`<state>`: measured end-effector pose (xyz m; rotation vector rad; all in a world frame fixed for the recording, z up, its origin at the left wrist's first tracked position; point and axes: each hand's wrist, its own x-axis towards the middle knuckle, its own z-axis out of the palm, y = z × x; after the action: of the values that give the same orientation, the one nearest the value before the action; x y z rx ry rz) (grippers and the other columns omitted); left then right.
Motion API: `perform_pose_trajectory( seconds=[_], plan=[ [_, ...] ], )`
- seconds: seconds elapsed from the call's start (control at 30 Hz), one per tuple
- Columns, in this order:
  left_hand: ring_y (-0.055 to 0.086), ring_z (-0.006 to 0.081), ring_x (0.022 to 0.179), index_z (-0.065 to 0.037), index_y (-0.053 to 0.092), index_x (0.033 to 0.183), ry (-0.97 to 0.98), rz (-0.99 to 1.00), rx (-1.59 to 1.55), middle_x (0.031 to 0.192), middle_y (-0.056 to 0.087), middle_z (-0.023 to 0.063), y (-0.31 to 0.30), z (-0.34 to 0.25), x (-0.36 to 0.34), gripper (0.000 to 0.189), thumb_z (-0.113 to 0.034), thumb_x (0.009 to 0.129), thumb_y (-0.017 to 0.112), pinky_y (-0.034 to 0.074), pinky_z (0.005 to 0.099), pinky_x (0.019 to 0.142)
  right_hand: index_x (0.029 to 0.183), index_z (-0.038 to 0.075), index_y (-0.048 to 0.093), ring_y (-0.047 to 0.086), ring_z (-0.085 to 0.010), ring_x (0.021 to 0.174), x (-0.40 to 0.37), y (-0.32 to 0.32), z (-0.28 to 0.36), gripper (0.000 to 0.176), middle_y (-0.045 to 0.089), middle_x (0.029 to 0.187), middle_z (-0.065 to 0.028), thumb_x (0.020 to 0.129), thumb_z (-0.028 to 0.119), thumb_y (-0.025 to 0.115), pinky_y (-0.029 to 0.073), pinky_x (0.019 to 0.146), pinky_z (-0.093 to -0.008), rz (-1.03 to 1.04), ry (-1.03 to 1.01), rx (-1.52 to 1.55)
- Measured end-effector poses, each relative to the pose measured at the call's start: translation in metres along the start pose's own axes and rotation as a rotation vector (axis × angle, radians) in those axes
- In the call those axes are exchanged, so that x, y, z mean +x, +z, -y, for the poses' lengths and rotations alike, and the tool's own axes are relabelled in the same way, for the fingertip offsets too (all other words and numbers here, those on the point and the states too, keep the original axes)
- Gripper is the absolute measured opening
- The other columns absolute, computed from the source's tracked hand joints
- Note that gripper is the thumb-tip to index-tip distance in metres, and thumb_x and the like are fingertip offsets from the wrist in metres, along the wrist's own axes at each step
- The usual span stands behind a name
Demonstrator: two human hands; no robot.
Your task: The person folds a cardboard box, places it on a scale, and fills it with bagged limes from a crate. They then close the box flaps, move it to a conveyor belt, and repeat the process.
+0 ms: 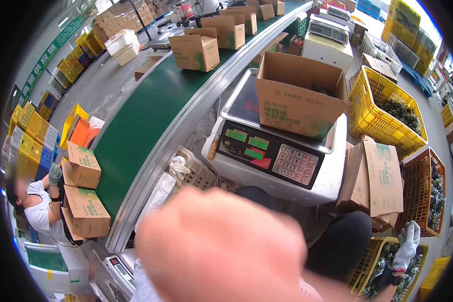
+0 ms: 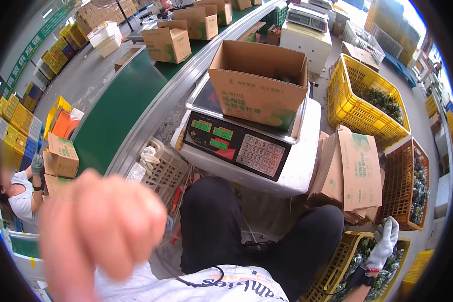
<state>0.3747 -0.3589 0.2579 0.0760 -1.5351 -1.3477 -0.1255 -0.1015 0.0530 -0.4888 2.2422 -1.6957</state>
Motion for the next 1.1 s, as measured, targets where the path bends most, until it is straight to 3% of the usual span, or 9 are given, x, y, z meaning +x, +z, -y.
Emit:
perform_pose_trajectory(
  seconds=[0.23,0.37,0.43,0.53,0.63,0.7,0.83,0.97,1.1],
  plan=[
    [0.04,0.0103,0.046,-0.013,0.073,0.096,-0.042,0.3,-0.304,0.062,0.049,-0.003,0.031,-0.022,0.012,0.019,-0.03,0.1,0.065,0.026,0.0273,0.044,0.111,0.008,0.065,0.055,-0.0058,0.082,-0.018,0.112,0.081,0.013,0.06,0.097,0.003,0.102,0.016,0.06,0.049,0.075,-0.0238,0.347,-0.248,-0.128],
    [0.037,0.0079,0.044,-0.016,0.082,0.098,-0.07,0.476,-0.441,0.058,0.049,-0.0063,0.039,-0.031,0.019,0.021,-0.03,0.099,0.067,0.02,0.0255,0.043,0.115,0.002,0.065,0.063,-0.0109,0.092,-0.031,0.193,0.142,0.02,0.066,0.104,-0.0028,0.095,0.002,0.063,0.053,0.082,-0.0264,0.551,-0.631,-0.237],
    [0.048,0.0175,0.047,-0.007,0.055,0.078,0.029,0.491,-0.392,0.065,0.058,0.0093,0.012,-0.022,0.02,0.027,-0.017,0.103,0.055,0.034,0.0328,0.042,0.127,0.002,0.062,0.065,-0.0172,0.105,-0.031,0.229,0.167,0.035,0.066,0.116,-0.0086,0.091,0.0,0.065,0.054,0.092,-0.0304,0.638,-0.813,-0.242],
    [0.039,0.0054,0.052,-0.006,0.053,0.09,0.046,-0.178,-0.003,0.064,0.047,-0.002,-0.041,0.024,0.026,0.028,-0.029,0.105,0.059,0.031,0.0224,0.046,0.135,0.004,0.056,0.061,-0.0236,0.114,-0.03,0.281,0.186,0.057,0.06,0.128,-0.0134,0.084,0.016,0.078,0.052,0.098,-0.0371,0.573,-0.919,-0.099],
    [0.05,0.0035,0.071,-0.009,0.061,0.114,-0.224,-0.421,0.517,0.082,0.054,-0.0055,-0.124,0.089,0.058,0.03,-0.037,0.104,0.059,0.04,0.0198,0.063,0.138,0.005,0.055,0.052,-0.0314,0.132,-0.033,0.316,0.197,0.071,0.056,0.138,-0.017,0.076,0.024,0.083,0.045,0.109,-0.044,0.542,-0.952,-0.018],
    [0.057,0.0127,0.106,-0.011,0.055,0.135,-0.497,-0.333,0.429,0.116,0.062,0.0035,-0.162,0.133,0.071,0.054,-0.054,0.103,0.053,0.045,0.0306,0.096,0.138,0.007,0.056,0.051,-0.0353,0.132,-0.03,0.335,0.201,0.073,0.055,0.14,-0.017,0.072,0.021,0.084,0.044,0.111,-0.0458,0.434,-1.267,-0.145],
    [0.052,0.0207,0.131,-0.014,0.035,0.156,-0.745,-0.045,0.011,0.144,0.052,0.0051,-0.183,0.205,0.084,0.072,-0.062,0.103,0.045,0.045,0.0385,0.103,0.133,0.008,0.062,0.053,-0.0353,0.131,-0.028,0.351,0.197,0.066,0.058,0.139,-0.0166,0.071,0.013,0.083,0.043,0.112,-0.0434,0.541,-1.154,0.003],
    [0.052,0.0201,0.133,-0.016,0.035,0.155,-0.601,-0.111,-0.153,0.147,0.051,0.0047,-0.174,0.221,0.088,0.068,-0.058,0.104,0.046,0.046,0.0404,0.105,0.126,0.011,0.069,0.054,-0.036,0.13,-0.024,0.353,0.204,0.048,0.067,0.127,-0.0145,0.079,0.019,0.078,0.043,0.112,-0.044,0.731,-1.266,-0.216],
    [0.053,0.0199,0.13,-0.012,0.032,0.154,-0.623,-0.142,-0.223,0.141,0.053,0.0059,-0.179,0.231,0.104,0.07,-0.038,0.1,0.067,0.047,0.0378,0.105,0.115,0.009,0.073,0.057,-0.0357,0.122,-0.013,0.357,0.206,0.033,0.07,0.115,-0.0137,0.086,0.025,0.071,0.045,0.106,-0.0439,0.821,-1.296,-0.277]
  ],
)
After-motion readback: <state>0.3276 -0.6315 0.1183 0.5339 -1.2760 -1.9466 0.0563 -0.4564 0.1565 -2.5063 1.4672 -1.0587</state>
